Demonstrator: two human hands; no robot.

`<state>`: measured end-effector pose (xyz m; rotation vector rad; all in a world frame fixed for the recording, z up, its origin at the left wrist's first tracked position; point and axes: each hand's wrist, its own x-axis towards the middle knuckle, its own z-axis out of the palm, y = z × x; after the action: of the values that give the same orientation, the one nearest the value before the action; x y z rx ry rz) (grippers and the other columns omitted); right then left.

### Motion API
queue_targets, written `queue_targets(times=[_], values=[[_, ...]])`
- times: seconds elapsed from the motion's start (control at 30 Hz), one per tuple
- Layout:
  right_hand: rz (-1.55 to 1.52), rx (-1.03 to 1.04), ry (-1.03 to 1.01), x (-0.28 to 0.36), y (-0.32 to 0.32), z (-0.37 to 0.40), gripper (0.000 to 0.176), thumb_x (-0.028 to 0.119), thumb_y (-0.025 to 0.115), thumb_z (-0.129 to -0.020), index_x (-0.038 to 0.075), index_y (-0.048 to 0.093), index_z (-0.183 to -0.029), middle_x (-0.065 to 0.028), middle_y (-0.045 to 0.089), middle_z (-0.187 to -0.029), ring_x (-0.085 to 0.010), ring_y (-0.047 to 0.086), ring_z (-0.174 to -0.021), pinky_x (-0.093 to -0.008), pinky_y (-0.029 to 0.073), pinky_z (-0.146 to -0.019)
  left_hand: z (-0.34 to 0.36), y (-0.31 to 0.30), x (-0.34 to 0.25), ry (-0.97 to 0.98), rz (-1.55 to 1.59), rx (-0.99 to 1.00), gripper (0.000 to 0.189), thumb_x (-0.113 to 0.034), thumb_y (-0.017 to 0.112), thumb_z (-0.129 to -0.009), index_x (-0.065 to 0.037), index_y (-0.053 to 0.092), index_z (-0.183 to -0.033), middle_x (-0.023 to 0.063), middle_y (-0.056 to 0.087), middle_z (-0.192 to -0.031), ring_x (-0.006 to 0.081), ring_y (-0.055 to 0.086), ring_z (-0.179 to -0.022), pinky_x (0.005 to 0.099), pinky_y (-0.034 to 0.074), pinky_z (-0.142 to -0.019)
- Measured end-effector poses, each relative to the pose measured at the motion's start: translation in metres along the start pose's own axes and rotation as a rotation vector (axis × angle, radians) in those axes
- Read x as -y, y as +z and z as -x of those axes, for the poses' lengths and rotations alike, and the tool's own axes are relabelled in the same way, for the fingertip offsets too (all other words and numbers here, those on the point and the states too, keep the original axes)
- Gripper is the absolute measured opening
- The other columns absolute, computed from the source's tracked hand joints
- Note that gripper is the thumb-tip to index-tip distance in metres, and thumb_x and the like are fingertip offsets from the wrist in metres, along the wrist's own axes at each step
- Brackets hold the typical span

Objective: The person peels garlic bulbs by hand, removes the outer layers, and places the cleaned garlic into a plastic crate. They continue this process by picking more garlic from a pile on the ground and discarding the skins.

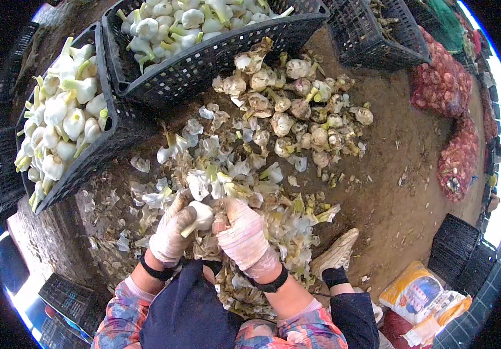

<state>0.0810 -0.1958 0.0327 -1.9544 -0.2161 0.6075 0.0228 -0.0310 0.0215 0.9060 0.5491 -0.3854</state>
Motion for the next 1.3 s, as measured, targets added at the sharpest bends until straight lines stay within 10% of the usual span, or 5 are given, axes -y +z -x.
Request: queue_targets(times=[0.23, 0.6, 0.9, 1.13, 1.3], values=[[-0.583, 0.249, 0.31, 0.004, -0.022, -0.002, 0.027, 0.012, 0.056, -0.094, -0.001, 0.061, -0.117, -0.0044, 0.066, -0.09, -0.0119, 0.059, -0.082, -0.0265, 0.048, -0.079, -0.011, 0.003, 0.002, 0.029, 0.257, 0.031, 0.091, -0.045, 0.071, -0.083, 0.0, 0.026, -0.148, 0.0101, 0.063, -0.108, 0.0162, 0.061, -0.09, 0.0272, 0.049, -0.081], [0.168, 0.175, 0.113, 0.005, -0.012, -0.012, 0.026, -0.001, 0.052, -0.085, -0.004, 0.063, -0.109, -0.0189, 0.068, -0.094, -0.0259, 0.066, -0.088, -0.0333, 0.052, -0.081, -0.003, 0.003, -0.012, 0.057, 0.084, 0.096, 0.112, -0.038, 0.082, -0.067, -0.009, 0.019, -0.154, 0.006, 0.057, -0.104, 0.0147, 0.057, -0.09, 0.0261, 0.047, -0.076], [-0.467, 0.269, 0.173, -0.001, -0.027, -0.002, 0.034, 0.008, 0.061, -0.085, 0.0, 0.061, -0.118, -0.0137, 0.066, -0.101, -0.02, 0.064, -0.093, -0.0319, 0.051, -0.083, -0.01, -0.001, -0.006, 0.113, -0.008, 0.106, 0.126, -0.042, 0.088, -0.06, -0.017, 0.01, -0.156, 0.0079, 0.049, -0.122, 0.0197, 0.051, -0.107, 0.0309, 0.043, -0.093], [0.152, 0.068, 0.056, -0.059, -0.019, -0.02, 0.029, 0.0, 0.055, -0.083, 0.0, 0.061, -0.111, -0.0164, 0.063, -0.091, -0.0302, 0.062, -0.085, -0.0344, 0.051, -0.077, -0.008, 0.023, -0.027, 0.075, 0.07, -0.036, 0.097, -0.011, 0.072, -0.066, -0.013, 0.027, -0.152, 0.0131, 0.054, -0.119, 0.0211, 0.061, -0.099, 0.0334, 0.054, -0.082], [0.607, -0.258, -0.225, -0.062, -0.057, -0.073, 0.034, -0.001, 0.055, -0.075, 0.005, 0.065, -0.107, -0.0201, 0.063, -0.096, -0.0372, 0.061, -0.089, -0.043, 0.051, -0.077, -0.035, 0.05, -0.127, 0.549, 0.525, -0.085, 0.059, -0.042, 0.053, -0.096, -0.001, 0.043, -0.138, 0.0236, 0.06, -0.119, 0.0306, 0.068, -0.092, 0.0377, 0.059, -0.073]])
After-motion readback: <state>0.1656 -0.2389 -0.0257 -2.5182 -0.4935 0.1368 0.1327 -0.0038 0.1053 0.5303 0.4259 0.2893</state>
